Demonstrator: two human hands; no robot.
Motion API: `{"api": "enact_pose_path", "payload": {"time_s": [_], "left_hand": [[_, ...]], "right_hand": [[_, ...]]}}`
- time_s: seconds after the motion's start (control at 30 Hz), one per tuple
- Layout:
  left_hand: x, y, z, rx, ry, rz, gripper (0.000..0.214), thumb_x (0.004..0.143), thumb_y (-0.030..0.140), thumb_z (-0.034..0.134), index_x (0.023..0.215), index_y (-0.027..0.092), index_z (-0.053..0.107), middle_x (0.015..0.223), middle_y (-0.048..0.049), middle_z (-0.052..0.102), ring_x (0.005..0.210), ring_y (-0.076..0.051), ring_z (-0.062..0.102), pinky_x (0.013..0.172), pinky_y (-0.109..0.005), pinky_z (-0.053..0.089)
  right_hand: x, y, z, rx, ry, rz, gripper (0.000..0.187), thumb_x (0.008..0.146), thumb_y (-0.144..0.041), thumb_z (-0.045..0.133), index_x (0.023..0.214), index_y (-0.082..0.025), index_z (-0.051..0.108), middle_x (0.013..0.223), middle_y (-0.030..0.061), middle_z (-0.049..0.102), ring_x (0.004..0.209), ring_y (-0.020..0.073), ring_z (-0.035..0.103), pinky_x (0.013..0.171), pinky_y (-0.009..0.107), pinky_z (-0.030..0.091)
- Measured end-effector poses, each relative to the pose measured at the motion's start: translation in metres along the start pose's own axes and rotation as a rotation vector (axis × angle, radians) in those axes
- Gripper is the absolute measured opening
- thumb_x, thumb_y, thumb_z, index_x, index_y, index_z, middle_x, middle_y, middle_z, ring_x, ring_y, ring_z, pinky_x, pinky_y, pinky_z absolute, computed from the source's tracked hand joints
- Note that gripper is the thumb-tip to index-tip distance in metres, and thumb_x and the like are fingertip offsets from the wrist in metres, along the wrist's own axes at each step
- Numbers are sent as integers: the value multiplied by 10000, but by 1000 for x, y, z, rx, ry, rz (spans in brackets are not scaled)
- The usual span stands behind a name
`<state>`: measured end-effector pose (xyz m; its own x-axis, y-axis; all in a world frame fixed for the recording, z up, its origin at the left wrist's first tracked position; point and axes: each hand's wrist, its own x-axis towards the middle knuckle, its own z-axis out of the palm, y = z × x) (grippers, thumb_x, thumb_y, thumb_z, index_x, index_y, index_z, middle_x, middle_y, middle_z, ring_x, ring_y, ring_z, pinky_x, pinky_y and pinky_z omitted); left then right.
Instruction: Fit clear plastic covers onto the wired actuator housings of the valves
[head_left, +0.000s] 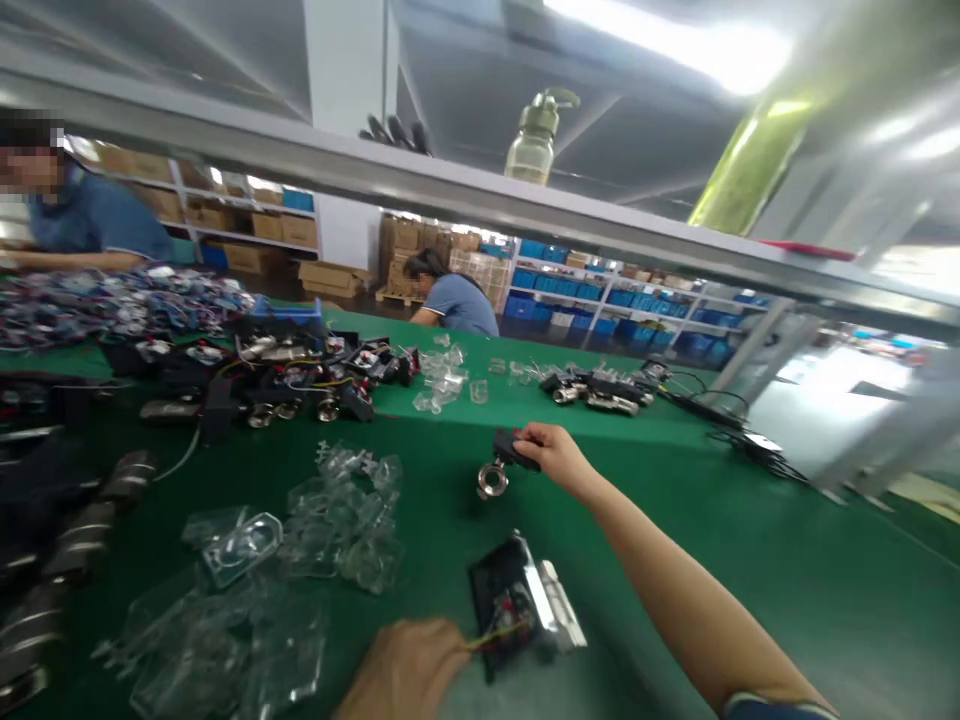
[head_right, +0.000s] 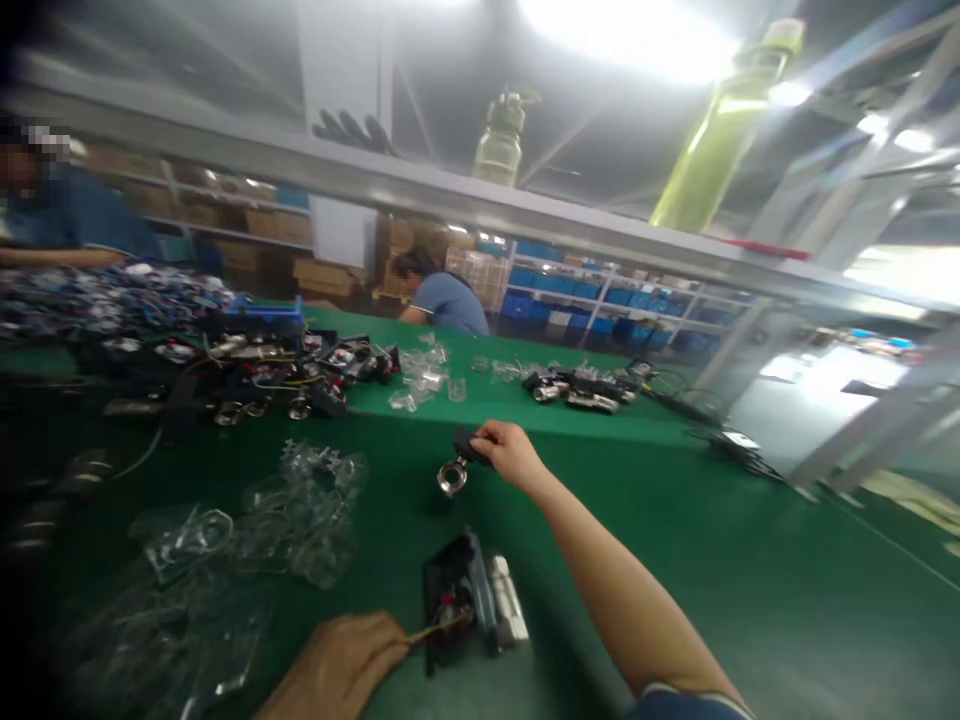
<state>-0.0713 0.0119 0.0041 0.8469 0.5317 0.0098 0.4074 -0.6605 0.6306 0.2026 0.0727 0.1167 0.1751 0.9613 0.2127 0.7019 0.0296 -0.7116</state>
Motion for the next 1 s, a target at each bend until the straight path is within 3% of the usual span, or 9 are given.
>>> {"api": "enact_pose_path", "payload": {"time_s": [0.13, 0.27, 0.47, 0.73, 0.87, 0.93, 1.0], "left_hand": [[-2, 2, -1, -30, 45, -10, 348, 951, 338, 324, 827, 232, 631, 789, -3, 674, 764, -163, 643, 694, -260, 456], [-4, 1, -1, -63, 69, -19, 334, 948, 357, 338, 846, 235, 632, 792, 11, 659, 756, -148, 634, 688, -249, 435], [-6, 5, 0, -16, 162, -18, 336, 957, 346, 330, 878, 215, 629, 804, -3, 654, 754, -147, 627, 698, -246, 435], [-8, 7, -1, 10, 225, 27, 369, 954, 347, 318, 877, 215, 653, 785, -18, 662, 739, -150, 632, 680, -233, 444], [-7, 12, -5, -75, 194, -84, 364, 942, 374, 321, 817, 229, 630, 768, -6, 666, 735, -155, 636, 678, -234, 435], [-6, 16, -7, -115, 171, -142, 378, 939, 383, 303, 776, 226, 606, 746, -3, 659, 721, -157, 631, 684, -238, 433], [-5, 17, -7, -142, 167, -164, 391, 934, 389, 287, 737, 223, 581, 718, -1, 645, 702, -157, 623, 682, -238, 432]], "right_hand": [[-42, 41, -15, 79, 125, 123, 212, 712, -376, 531, 638, -178, 523, 553, -50, 458, 523, 90, 396, 503, 207, 305], [-68, 66, -10, 159, 219, 158, 271, 737, -453, 483, 691, -187, 500, 585, -40, 458, 538, 99, 405, 524, 220, 335], [-93, 77, 0, 213, 213, 118, 282, 736, -467, 536, 724, -186, 546, 618, -22, 508, 582, 120, 456, 568, 237, 382], [-116, 99, -20, 174, 175, 137, 291, 723, -462, 554, 741, -175, 601, 685, 23, 603, 652, 162, 551, 648, 291, 442], [-124, 82, -26, 106, 183, 118, 248, 686, -410, 615, 779, -180, 627, 764, 59, 650, 735, 210, 605, 719, 353, 481], [-129, 55, -25, 24, 278, 56, 219, 740, -361, 598, 883, -196, 623, 899, 82, 652, 868, 227, 603, 816, 384, 468], [-136, 19, -14, -108, 346, -111, 165, 844, -304, 508, 944, -216, 606, 945, 89, 643, 914, 213, 596, 831, 369, 469]]}}
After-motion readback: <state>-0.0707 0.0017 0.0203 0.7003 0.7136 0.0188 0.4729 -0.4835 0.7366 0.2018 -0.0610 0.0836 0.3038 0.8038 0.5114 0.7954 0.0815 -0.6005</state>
